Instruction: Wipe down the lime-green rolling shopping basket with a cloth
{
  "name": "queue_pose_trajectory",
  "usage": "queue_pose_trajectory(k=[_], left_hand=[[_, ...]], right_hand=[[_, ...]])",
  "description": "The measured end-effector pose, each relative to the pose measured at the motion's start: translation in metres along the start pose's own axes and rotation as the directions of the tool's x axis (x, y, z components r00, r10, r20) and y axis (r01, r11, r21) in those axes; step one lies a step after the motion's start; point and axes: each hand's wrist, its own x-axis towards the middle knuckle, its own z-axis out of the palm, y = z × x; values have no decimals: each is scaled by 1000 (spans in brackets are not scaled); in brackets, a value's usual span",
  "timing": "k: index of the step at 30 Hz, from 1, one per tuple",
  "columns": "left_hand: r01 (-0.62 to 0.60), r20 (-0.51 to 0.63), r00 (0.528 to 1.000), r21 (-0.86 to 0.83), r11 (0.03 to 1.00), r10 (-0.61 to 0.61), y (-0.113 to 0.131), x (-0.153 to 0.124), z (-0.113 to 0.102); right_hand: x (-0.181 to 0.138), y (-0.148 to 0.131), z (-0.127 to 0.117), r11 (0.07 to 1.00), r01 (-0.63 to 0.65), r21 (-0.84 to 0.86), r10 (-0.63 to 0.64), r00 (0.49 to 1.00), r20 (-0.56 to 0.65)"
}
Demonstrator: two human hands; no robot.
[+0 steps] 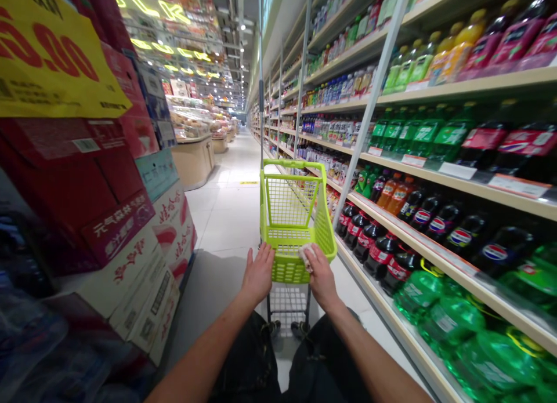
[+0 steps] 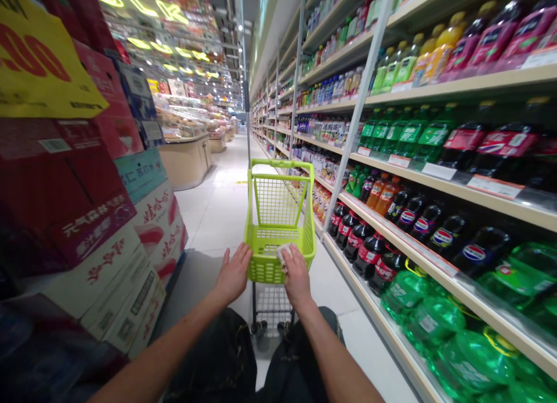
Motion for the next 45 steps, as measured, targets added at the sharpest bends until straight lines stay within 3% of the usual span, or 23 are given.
queue_pose_trajectory(k=[9,14,19,22,25,30,35,41,45], left_hand=[[-35,72,997,-71,997,40,13,28,-15],[-108,55,992,-89,990,113,41,31,-14],[-286,92,948,-163,944,303,49,45,-10],[-234,128,960,-115,965,248,38,66,-8],[-173,159,971,-55,983,180,28,85,-4],[-197,138,970,-44,980,201,24,94,3],[-120,101,987,-55,991,126,11,97,4],[-124,90,988,-57,991,129,7,102,2],[-146,72,986,-71,987,151,13,104,3]], right_hand=[[17,39,8,998,40,41,-41,999,17],[21,76,-13,998,-37,53,34,998,59],[28,106,-38,986,-168,-17,168,984,56],[27,96,-41,985,-165,-44,168,984,59],[22,65,-33,994,-113,-11,113,992,52],[19,27,-25,999,-36,15,37,999,-12],[-1,50,-21,996,74,-41,-76,995,-67],[-63,78,10,997,-14,-80,17,999,37],[-33,67,3,995,-58,-75,55,998,-42]])
